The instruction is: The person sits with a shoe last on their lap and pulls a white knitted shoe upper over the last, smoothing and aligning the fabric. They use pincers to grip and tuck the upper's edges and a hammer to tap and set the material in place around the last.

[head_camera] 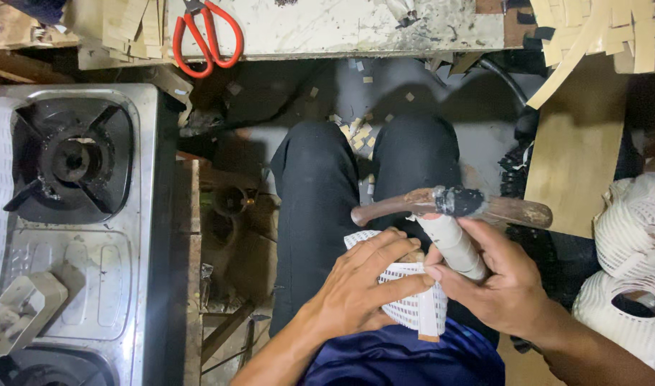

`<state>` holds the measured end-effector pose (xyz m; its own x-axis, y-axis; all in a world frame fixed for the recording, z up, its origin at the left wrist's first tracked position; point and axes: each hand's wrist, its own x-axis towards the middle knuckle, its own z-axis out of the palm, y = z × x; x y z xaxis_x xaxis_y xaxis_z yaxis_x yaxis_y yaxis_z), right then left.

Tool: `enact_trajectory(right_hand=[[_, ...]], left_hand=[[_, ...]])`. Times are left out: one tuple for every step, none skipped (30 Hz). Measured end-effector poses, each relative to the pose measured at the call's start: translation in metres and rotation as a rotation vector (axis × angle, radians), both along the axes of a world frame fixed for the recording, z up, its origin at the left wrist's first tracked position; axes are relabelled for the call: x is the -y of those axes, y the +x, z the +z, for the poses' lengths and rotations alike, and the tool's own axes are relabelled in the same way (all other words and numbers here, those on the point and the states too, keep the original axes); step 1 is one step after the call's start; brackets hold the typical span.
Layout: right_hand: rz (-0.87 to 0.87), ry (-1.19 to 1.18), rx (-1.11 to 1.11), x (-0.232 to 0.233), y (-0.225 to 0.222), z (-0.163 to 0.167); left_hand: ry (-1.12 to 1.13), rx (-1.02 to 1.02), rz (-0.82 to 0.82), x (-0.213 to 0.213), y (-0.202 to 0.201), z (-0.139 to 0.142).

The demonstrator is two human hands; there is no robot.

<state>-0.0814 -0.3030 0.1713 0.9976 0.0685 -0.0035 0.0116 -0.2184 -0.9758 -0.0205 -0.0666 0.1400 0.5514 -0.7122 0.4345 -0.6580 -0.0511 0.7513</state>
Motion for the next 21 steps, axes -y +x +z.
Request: enact_trajectory(right_hand=[[0.005, -0.017, -0.024, 0.000, 0.000, 0.000], [0.009, -0.034, -0.048, 0.000, 0.000, 0.000], [0.000, -0.056, -0.030, 0.000, 0.001, 0.000], [-0.009, -0.078, -0.013, -0.001, 0.001, 0.001], [-0.019, -0.099, 0.004, -0.002, 0.001, 0.001], [-0.034, -0.111, 0.002, -0.002, 0.001, 0.001], [-0.048, -0.124, 0.002, -0.004, 0.002, 0.002], [-0.062, -0.136, 0.002, -0.005, 0.002, 0.003], [-0.074, -0.131, -0.007, -0.006, 0.003, 0.003], [-0.085, -0.126, -0.015, -0.008, 0.003, 0.004], [-0.098, -0.121, -0.023, -0.009, 0.004, 0.004], [-0.105, -0.101, -0.041, -0.010, 0.004, 0.004], [-0.113, -0.082, -0.057, -0.011, 0.004, 0.004], [-0.120, -0.063, -0.074, -0.012, 0.004, 0.004], [-0.119, -0.029, -0.064, -0.012, 0.004, 0.004], [-0.118, 0.005, -0.054, -0.012, 0.003, 0.002], [-0.115, 0.039, -0.045, -0.013, 0.002, 0.001], [-0.124, 0.060, -0.062, -0.012, 0.001, -0.002], [-0.133, 0.080, -0.079, -0.011, -0.002, -0.004], [-0.143, 0.101, -0.097, -0.008, -0.006, -0.008], [-0.146, 0.082, -0.069, -0.005, -0.012, -0.011]], left_hand=[[-0.003, -0.002, -0.002, 0.000, 0.001, 0.001], [-0.006, -0.004, -0.006, 0.000, 0.002, 0.001], [-0.009, -0.004, -0.009, 0.000, 0.003, 0.001], [-0.005, 0.000, -0.011, 0.001, 0.004, 0.002], [-0.001, 0.003, -0.014, 0.001, 0.004, 0.002], [0.004, 0.007, -0.018, 0.001, 0.005, 0.003], [-0.001, 0.002, -0.011, 0.001, 0.005, 0.003], [-0.006, -0.003, -0.004, 0.001, 0.005, 0.003], [-0.010, -0.010, 0.004, 0.001, 0.006, 0.004], [-0.012, -0.012, 0.002, 0.001, 0.006, 0.004], [-0.013, -0.014, -0.001, 0.001, 0.007, 0.005], [-0.015, -0.014, -0.004, 0.000, 0.007, 0.005], [-0.018, -0.018, -0.014, 0.000, 0.008, 0.005], [-0.020, -0.021, -0.024, -0.001, 0.008, 0.005], [-0.022, -0.025, -0.032, -0.001, 0.009, 0.005], [-0.020, -0.023, -0.035, -0.002, 0.009, 0.005], [-0.019, -0.020, -0.038, -0.002, 0.009, 0.005], [-0.017, -0.019, -0.041, -0.002, 0.009, 0.005], [-0.013, -0.015, -0.039, -0.003, 0.009, 0.005], [-0.009, -0.012, -0.038, -0.004, 0.009, 0.005], [-0.005, -0.009, -0.037, -0.004, 0.009, 0.005]])
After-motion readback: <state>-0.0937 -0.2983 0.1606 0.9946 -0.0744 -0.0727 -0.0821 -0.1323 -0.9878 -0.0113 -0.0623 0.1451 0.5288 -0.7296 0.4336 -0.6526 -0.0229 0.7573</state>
